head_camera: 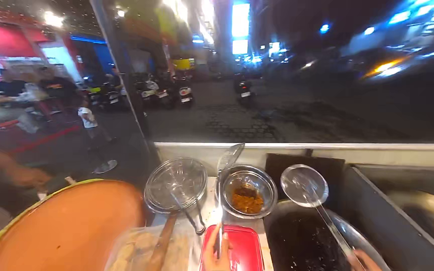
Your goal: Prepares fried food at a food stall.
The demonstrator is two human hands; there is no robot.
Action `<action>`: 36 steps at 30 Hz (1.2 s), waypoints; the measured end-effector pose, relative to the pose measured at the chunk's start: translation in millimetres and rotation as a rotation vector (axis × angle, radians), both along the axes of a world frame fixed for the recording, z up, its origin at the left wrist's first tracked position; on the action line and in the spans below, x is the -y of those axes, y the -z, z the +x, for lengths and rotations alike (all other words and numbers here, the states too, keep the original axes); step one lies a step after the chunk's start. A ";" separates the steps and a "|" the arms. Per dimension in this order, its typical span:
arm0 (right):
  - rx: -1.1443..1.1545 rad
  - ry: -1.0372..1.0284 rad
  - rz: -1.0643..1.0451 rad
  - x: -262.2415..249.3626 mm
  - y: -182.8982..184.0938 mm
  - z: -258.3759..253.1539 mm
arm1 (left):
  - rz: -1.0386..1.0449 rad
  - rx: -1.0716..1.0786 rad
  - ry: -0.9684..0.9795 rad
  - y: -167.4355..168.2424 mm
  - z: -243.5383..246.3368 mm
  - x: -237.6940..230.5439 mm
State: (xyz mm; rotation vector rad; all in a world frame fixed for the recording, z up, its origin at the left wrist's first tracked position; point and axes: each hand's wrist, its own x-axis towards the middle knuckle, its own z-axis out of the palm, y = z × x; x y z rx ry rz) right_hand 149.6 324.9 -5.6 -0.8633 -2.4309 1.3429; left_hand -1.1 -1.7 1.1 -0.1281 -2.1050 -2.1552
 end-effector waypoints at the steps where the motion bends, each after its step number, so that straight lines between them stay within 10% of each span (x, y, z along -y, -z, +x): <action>1: 0.016 0.008 0.083 -19.1 21.4 -15.9 | -0.010 -0.001 -0.007 -3.9 0.4 1.7; 10: 0.540 -0.167 0.738 9.5 3.2 -166.9 | 0.005 0.065 0.126 -22.6 -11.6 27.5; 36: 0.587 -0.043 0.598 92.6 -8.0 -199.8 | 0.028 0.042 0.267 -18.4 -42.4 56.2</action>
